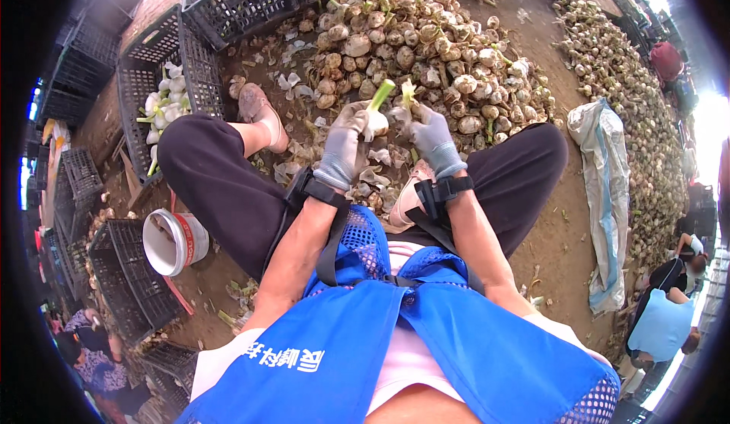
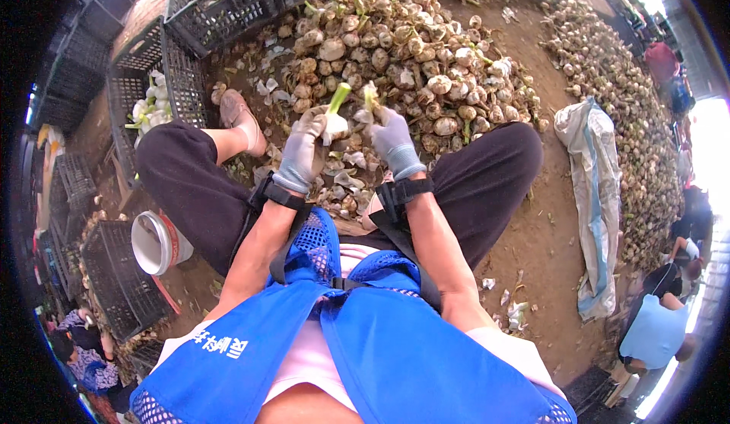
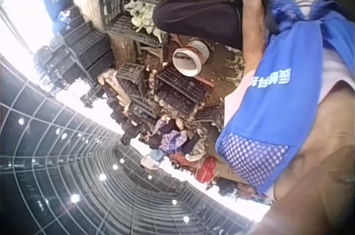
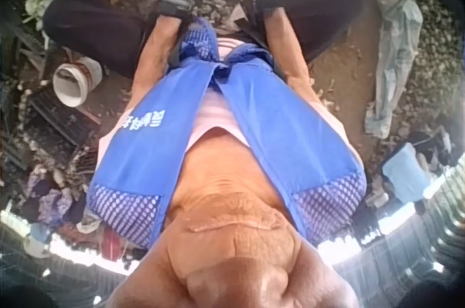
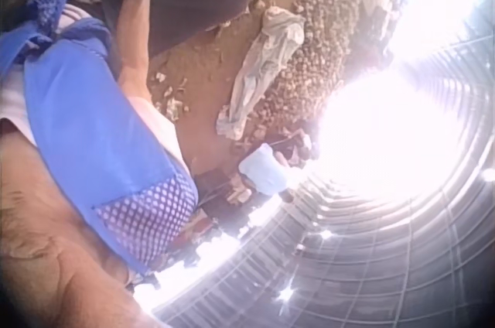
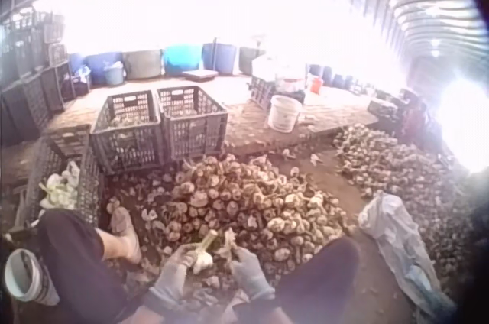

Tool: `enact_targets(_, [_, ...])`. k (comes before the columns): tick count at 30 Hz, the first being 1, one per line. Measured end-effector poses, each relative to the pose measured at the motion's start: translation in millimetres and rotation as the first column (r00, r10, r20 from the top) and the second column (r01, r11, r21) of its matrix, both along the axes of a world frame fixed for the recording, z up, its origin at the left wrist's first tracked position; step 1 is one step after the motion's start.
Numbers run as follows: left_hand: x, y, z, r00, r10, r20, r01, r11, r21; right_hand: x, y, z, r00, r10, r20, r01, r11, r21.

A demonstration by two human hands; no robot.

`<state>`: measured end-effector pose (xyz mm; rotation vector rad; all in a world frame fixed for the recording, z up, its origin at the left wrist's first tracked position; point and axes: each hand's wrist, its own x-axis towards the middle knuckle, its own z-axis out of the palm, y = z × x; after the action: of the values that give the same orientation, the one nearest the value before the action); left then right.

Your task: The person is sitting on the ground and peeling garlic bulbs from a large pile, removing the outer skins and stalks.

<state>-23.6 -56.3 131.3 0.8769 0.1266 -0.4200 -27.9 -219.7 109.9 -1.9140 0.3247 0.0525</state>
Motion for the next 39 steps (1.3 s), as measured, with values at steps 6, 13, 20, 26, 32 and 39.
enact_targets(6, [-2, 3, 7, 0.939, -0.174, 0.295, 0.000, 0.861, 0.508, -5, 11, 17, 0.995, 0.052, -0.084, -0.017, 0.927, 0.374])
enact_targets(13, [-1, 5, 5, 0.987, -0.101, 0.127, 0.068, 0.968, 0.241, -3, 4, 9, 0.999, 0.029, -0.033, -0.004, 0.812, 0.583])
enact_targets(20, [2, 4, 0, 0.988, -0.096, 0.122, 0.044, 0.929, 0.367, -5, 5, 30, 0.993, 0.119, 0.029, -0.121, 0.929, 0.349])
enact_targets(26, [0, 4, -3, 0.983, -0.140, 0.119, 0.084, 0.919, 0.385, -11, 5, 31, 0.999, -0.034, -0.030, 0.045, 0.688, 0.725])
enact_targets(32, [-2, 6, -10, 0.970, -0.208, -0.126, 0.181, 0.963, -0.200, -11, -4, 16, 0.996, 0.017, 0.092, -0.052, 0.921, 0.386])
enact_targets(39, [-3, -5, -6, 1.000, -0.029, -0.008, 0.029, 1.000, 0.009, -3, -5, 18, 0.996, 0.031, -0.086, -0.040, 0.994, -0.106])
